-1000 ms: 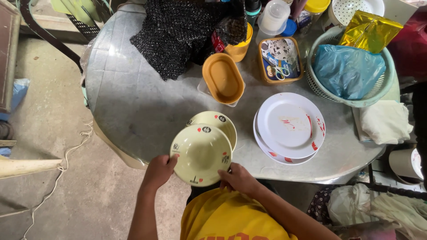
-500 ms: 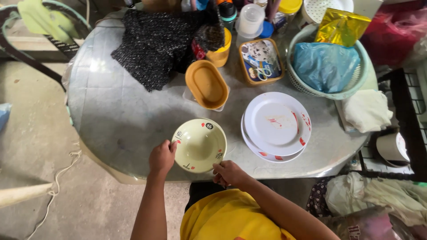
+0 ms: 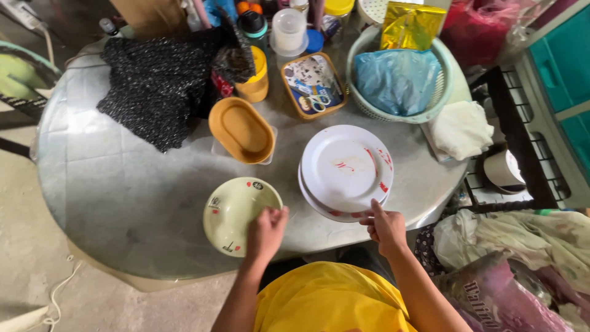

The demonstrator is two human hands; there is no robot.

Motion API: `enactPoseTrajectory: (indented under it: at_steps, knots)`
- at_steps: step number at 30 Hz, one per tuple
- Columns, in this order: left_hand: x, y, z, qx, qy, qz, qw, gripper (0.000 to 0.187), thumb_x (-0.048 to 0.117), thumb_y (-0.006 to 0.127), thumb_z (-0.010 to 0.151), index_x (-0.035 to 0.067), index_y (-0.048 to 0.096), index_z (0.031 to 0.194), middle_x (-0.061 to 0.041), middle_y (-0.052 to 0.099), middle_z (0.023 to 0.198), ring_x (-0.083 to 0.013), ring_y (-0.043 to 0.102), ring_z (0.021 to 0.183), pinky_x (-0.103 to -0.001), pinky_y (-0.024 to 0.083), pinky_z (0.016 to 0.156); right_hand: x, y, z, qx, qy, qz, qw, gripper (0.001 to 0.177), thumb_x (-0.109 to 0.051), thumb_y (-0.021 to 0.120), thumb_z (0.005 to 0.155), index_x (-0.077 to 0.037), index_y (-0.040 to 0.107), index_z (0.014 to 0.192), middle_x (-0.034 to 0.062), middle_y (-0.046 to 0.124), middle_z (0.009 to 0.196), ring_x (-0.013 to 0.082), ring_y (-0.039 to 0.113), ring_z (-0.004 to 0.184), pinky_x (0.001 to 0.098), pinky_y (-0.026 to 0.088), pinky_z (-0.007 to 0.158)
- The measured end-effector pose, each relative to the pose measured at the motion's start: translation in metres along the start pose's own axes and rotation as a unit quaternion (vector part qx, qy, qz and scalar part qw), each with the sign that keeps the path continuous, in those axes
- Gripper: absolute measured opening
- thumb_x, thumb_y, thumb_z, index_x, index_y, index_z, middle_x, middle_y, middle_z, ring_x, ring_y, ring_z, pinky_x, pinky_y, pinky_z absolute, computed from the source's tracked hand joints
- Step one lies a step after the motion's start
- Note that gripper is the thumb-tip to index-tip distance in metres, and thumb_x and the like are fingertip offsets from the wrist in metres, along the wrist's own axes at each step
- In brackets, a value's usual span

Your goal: Organizing and stacking various ceramic plates and bowls on a table.

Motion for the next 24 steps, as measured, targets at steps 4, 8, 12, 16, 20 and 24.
enactPoseTrajectory:
  at_steps: [4, 8, 12, 16, 20, 24]
  knots:
    - [0.017, 0.071, 0.01, -0.062, 0.011, 0.058, 0.996, 0.052, 0.052, 0.058, 0.097, 0.003, 0.074, 0.089, -0.015, 0.075, 0.078, -0.0311, 0.075, 0.074, -0.041, 0.058, 0.071, 0.003, -0.001, 0.03, -0.048, 0.023, 0.043, 0.998, 0.052, -0.034, 0.057, 0.102, 0.015, 0.068, 0.093, 0.0188, 0.073, 0.079, 0.0107, 0.038, 0.045, 0.0245, 0.029, 0.038]
    - [0.012, 0.115, 0.021, -0.138, -0.112, 0.011, 0.984, 0.058, 0.056, 0.055, 0.095, 0.003, 0.074, 0.082, -0.012, 0.077, 0.073, -0.0311, 0.077, 0.075, -0.041, 0.057, 0.076, 0.001, 0.005, 0.045, -0.079, 0.056, 0.067, 0.993, 0.046, -0.033, 0.058, 0.101, 0.01, 0.067, 0.09, 0.0205, 0.074, 0.077, 0.0107, 0.038, 0.045, 0.0227, 0.03, 0.038]
    - [0.004, 0.131, 0.031, -0.109, -0.079, 0.078, 0.988, 0.058, 0.052, 0.055, 0.098, 0.002, 0.077, 0.076, -0.017, 0.075, 0.073, -0.0358, 0.073, 0.077, -0.043, 0.055, 0.077, -0.02, 0.011, 0.035, -0.12, 0.08, 0.005, 0.989, 0.046, -0.032, 0.057, 0.101, 0.011, 0.066, 0.091, 0.019, 0.072, 0.075, 0.0136, 0.05, 0.047, 0.0243, 0.038, 0.039]
    - [0.018, 0.124, 0.029, -0.091, -0.105, 0.047, 0.989, 0.049, 0.046, 0.057, 0.093, 0.004, 0.077, 0.08, -0.018, 0.075, 0.074, -0.0362, 0.074, 0.076, -0.043, 0.055, 0.077, -0.024, 0.014, 0.049, -0.143, 0.121, 0.006, 0.982, 0.049, -0.035, 0.056, 0.102, 0.012, 0.066, 0.093, 0.0181, 0.071, 0.076, 0.0151, 0.056, 0.05, 0.0243, 0.044, 0.042]
    - [0.031, 0.116, 0.025, -0.096, -0.126, 0.018, 0.987, 0.047, 0.042, 0.058, 0.093, 0.001, 0.077, 0.08, -0.016, 0.074, 0.072, -0.033, 0.072, 0.07, -0.043, 0.054, 0.072, -0.016, 0.021, 0.062, -0.165, 0.14, 0.041, 0.975, 0.05, -0.037, 0.053, 0.104, 0.01, 0.064, 0.093, 0.014, 0.066, 0.071, 0.0158, 0.055, 0.052, 0.025, 0.044, 0.046]
    - [0.012, 0.126, 0.022, -0.101, -0.11, -0.094, 0.984, 0.043, 0.035, 0.052, 0.095, 0.006, 0.083, 0.087, -0.012, 0.07, 0.07, -0.0194, 0.063, 0.063, -0.037, 0.049, 0.064, -0.027, 0.015, 0.055, -0.238, 0.054, 0.13, 0.961, 0.034, -0.029, 0.052, 0.103, 0.0, 0.061, 0.087, 0.0045, 0.052, 0.065, 0.014, 0.046, 0.052, 0.0274, 0.037, 0.047]
Point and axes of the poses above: each hand's wrist, its own z-axis towards the middle knuckle, its own y-axis out of the palm, x = y × z, the point moved 3 cm from there along z, towards the middle knuckle
